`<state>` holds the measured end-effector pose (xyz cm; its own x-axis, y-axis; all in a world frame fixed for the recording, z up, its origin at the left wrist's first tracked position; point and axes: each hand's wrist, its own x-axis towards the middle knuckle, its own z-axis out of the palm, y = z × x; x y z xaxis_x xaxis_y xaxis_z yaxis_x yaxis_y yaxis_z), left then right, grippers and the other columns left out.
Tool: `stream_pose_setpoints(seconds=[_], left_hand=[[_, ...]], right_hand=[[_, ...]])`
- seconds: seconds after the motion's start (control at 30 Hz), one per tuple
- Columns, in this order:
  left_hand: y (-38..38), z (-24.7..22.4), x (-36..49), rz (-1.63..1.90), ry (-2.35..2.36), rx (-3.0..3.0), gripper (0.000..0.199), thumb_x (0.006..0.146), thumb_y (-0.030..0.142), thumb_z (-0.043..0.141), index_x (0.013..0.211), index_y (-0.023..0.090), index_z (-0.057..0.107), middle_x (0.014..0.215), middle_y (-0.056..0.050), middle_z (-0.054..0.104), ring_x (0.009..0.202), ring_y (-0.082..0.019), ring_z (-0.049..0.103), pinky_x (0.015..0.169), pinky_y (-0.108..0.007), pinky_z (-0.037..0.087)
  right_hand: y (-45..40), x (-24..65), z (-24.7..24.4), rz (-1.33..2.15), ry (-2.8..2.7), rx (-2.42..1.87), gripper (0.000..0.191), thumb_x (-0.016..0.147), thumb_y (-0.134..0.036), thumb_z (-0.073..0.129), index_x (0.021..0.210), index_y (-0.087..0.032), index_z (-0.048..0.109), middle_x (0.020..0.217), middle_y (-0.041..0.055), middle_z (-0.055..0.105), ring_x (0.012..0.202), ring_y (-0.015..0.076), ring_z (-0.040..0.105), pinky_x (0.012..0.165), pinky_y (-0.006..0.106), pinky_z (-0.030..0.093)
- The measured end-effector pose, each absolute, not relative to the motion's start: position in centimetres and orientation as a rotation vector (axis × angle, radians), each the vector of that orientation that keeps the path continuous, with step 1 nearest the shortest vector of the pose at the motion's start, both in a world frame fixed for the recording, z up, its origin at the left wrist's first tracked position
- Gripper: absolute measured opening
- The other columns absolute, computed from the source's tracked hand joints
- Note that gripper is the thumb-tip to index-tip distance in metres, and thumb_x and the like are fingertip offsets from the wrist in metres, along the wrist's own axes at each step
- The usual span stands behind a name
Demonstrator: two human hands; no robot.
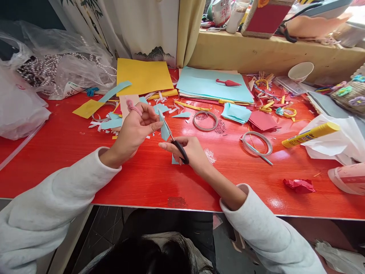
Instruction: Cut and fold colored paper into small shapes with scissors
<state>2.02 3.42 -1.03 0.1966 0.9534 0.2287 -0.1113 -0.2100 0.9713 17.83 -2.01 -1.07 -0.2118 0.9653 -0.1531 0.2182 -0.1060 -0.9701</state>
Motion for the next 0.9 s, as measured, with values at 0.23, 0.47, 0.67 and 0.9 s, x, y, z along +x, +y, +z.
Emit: stream_pose_setpoints(seconds=[0.23, 0.47, 0.67, 0.9], left_hand=[[3.43, -1.11, 2.07, 1.239, 0.884, 1.381, 0.028, 0.071, 0.006, 0.068, 0.08, 0.021, 0.046, 0.076, 0.003, 0.052, 0.074, -0.01, 0.059, 0.07, -0.026, 0.055], [3.73, -1.41, 2.08, 1.255, 0.846, 1.432, 0.028, 0.072, 0.005, 0.065, 0.081, 0.02, 0.044, 0.078, 0.004, 0.05, 0.072, -0.008, 0.057, 0.07, -0.024, 0.055], [3.81, -1.47, 2.2, 1.248, 0.847, 1.47, 0.028, 0.073, 0.003, 0.062, 0.08, 0.021, 0.042, 0.076, 0.004, 0.049, 0.069, -0.008, 0.056, 0.067, -0.023, 0.056], [3.76, -1.41, 2.11, 1.212, 0.881, 1.47, 0.028, 0.073, 0.003, 0.063, 0.08, 0.021, 0.042, 0.074, 0.005, 0.051, 0.067, -0.008, 0.058, 0.067, -0.025, 0.057]], right_hand=[[-1.97, 17.97, -1.17, 1.34, -1.507, -1.374, 0.05, 0.074, -0.056, 0.069, 0.052, -0.018, 0.045, 0.041, -0.0059, 0.04, 0.039, 0.0053, 0.033, 0.044, 0.025, 0.024], [-2.01, 18.08, -1.59, 1.387, -1.476, -1.32, 0.048, 0.075, -0.055, 0.068, 0.053, -0.018, 0.047, 0.041, -0.0057, 0.042, 0.039, 0.0051, 0.034, 0.044, 0.025, 0.024], [-1.84, 18.13, -1.39, 1.436, -1.409, -1.374, 0.047, 0.073, -0.057, 0.069, 0.055, -0.016, 0.054, 0.041, -0.0047, 0.045, 0.037, 0.0057, 0.038, 0.042, 0.024, 0.025], [-1.76, 18.39, -1.56, 1.466, -1.404, -1.371, 0.04, 0.075, -0.054, 0.068, 0.065, -0.016, 0.059, 0.042, -0.0052, 0.046, 0.038, 0.0063, 0.038, 0.042, 0.025, 0.024]])
